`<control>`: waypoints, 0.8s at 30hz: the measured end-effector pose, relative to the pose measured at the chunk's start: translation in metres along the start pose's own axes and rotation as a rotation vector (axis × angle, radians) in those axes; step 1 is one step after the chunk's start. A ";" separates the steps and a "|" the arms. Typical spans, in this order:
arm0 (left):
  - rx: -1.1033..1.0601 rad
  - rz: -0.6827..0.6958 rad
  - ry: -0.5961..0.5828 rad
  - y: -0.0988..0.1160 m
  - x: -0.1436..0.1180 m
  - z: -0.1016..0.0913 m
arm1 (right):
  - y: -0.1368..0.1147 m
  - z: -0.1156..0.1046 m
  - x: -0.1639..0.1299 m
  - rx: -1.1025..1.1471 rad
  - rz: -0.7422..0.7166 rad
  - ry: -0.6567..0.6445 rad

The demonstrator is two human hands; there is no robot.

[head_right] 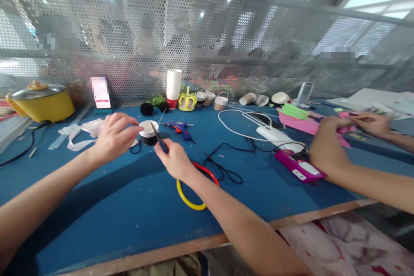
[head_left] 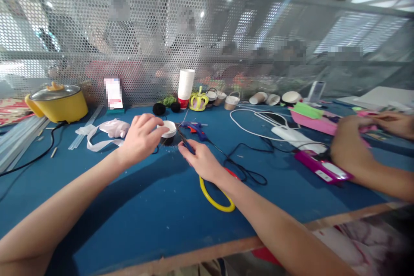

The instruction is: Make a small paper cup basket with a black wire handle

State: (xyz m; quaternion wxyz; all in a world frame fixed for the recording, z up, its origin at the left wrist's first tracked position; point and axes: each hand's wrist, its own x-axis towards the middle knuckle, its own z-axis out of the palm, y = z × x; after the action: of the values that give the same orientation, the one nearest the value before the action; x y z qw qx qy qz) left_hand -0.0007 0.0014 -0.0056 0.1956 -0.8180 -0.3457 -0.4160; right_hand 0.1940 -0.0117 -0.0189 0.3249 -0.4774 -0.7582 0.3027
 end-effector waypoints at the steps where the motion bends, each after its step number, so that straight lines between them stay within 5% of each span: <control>1: 0.053 0.087 -0.028 0.000 -0.001 0.000 | -0.001 0.001 0.000 0.007 0.006 -0.013; 3: 0.065 0.129 -0.039 0.004 -0.002 0.002 | -0.002 0.002 -0.002 0.011 0.006 -0.031; 5: -0.045 0.016 -0.030 0.009 -0.003 0.005 | -0.003 0.003 -0.003 0.006 -0.005 -0.036; 8: -0.423 -0.459 -0.010 0.018 -0.003 0.012 | -0.003 0.005 -0.004 -0.030 -0.026 -0.006; 11: -1.045 -1.045 -0.090 0.024 -0.003 0.019 | 0.000 0.007 -0.003 -0.074 -0.039 0.040; 14: -1.322 -1.214 -0.193 0.022 -0.001 0.019 | 0.003 0.008 -0.001 -0.101 -0.046 0.063; 16: -1.111 -1.078 -0.153 0.018 0.001 0.014 | 0.004 0.007 0.000 -0.106 -0.048 0.074; 19: -0.429 -0.545 0.004 0.013 0.004 0.002 | 0.005 0.005 0.002 -0.106 -0.047 0.088; 22: 0.030 -0.050 -0.064 0.012 0.002 -0.002 | 0.005 0.004 0.001 -0.109 -0.059 0.086; 24: 0.143 0.092 -0.085 0.013 -0.002 0.001 | 0.004 0.006 0.000 -0.111 -0.069 0.072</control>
State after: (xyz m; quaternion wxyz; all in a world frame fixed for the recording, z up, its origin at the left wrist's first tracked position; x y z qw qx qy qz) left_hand 0.0086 -0.0078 -0.0076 0.2577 -0.8339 -0.3447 -0.3456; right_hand 0.1918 -0.0115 -0.0254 0.3355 -0.4789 -0.7775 0.2314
